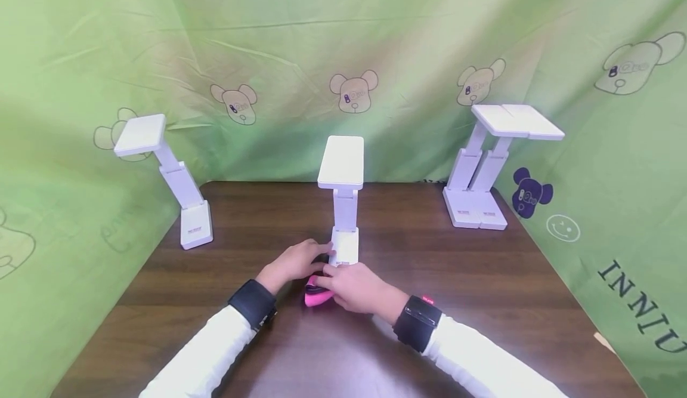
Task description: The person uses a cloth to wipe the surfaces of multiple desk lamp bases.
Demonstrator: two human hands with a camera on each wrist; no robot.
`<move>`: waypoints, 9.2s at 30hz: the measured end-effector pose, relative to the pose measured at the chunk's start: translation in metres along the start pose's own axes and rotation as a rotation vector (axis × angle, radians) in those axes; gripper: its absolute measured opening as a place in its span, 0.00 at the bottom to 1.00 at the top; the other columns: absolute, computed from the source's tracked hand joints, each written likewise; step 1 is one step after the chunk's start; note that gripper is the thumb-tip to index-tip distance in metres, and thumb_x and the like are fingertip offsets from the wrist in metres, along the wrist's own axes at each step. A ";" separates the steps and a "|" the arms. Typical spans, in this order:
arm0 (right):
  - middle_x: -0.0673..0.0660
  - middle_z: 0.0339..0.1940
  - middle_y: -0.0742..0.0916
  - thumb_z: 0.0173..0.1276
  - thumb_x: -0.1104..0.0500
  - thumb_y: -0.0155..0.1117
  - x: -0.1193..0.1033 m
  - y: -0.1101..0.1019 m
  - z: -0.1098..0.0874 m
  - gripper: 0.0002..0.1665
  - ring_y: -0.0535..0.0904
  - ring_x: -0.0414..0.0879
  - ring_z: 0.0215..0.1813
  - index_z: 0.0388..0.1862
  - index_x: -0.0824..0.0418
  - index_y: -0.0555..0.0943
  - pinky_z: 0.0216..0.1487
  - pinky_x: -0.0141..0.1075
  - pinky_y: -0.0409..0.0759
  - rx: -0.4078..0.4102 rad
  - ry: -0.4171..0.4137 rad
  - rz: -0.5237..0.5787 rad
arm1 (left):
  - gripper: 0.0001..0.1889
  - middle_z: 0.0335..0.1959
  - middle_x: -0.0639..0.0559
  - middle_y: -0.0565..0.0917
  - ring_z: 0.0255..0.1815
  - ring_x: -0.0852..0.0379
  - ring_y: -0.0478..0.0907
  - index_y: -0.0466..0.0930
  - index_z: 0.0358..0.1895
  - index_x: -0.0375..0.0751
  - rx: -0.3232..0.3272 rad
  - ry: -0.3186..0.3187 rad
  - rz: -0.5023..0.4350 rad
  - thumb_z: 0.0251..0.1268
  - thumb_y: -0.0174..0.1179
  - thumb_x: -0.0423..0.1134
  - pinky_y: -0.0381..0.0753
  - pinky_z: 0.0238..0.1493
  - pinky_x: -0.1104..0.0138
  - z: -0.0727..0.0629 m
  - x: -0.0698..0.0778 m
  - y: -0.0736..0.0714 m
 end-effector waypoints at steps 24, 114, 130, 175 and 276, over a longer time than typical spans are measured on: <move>0.46 0.42 0.82 0.62 0.57 0.75 0.045 -0.007 -0.061 0.23 0.77 0.39 0.36 0.57 0.48 0.85 0.39 0.37 0.81 -0.091 0.223 0.210 | 0.23 0.51 0.46 0.83 0.48 0.52 0.76 0.80 0.63 0.50 -0.022 -0.025 -0.015 0.67 0.67 0.49 0.81 0.53 0.58 0.004 0.004 -0.001; 0.61 0.62 0.80 0.82 0.61 0.48 0.035 -0.006 -0.011 0.20 0.80 0.57 0.59 0.69 0.61 0.69 0.57 0.43 0.82 0.741 0.747 1.237 | 0.26 0.46 0.41 0.83 0.41 0.52 0.81 0.69 0.69 0.39 0.407 -0.099 -1.141 0.79 0.51 0.54 0.81 0.43 0.62 -0.005 0.037 -0.005; 0.70 0.75 0.66 0.72 0.55 0.67 0.058 0.020 -0.013 0.44 0.73 0.63 0.69 0.78 0.69 0.58 0.64 0.53 0.77 0.334 0.591 0.736 | 0.20 0.37 0.44 0.82 0.33 0.48 0.82 0.72 0.61 0.48 0.633 -0.334 -0.441 0.74 0.59 0.50 0.80 0.31 0.58 0.001 -0.002 -0.018; 0.70 0.68 0.78 0.64 0.49 0.76 0.060 0.038 -0.022 0.38 0.75 0.63 0.68 0.65 0.71 0.77 0.65 0.53 0.75 0.041 0.350 0.480 | 0.16 0.27 0.57 0.80 0.23 0.61 0.76 0.80 0.48 0.43 0.085 0.079 -0.284 0.60 0.70 0.44 0.79 0.30 0.70 -0.035 0.015 -0.001; 0.68 0.73 0.74 0.67 0.48 0.73 0.055 0.035 -0.023 0.40 0.71 0.62 0.72 0.70 0.69 0.73 0.68 0.52 0.71 -0.014 0.369 0.468 | 0.21 0.31 0.40 0.82 0.30 0.47 0.81 0.78 0.42 0.32 0.271 -0.400 -0.241 0.60 0.67 0.49 0.81 0.31 0.57 -0.003 -0.006 -0.048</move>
Point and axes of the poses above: each hand's wrist, its own z-axis towards the middle knuckle, its own y-axis out of the palm, x = y × z, the point moved 3 cm from there along z, towards the middle knuckle
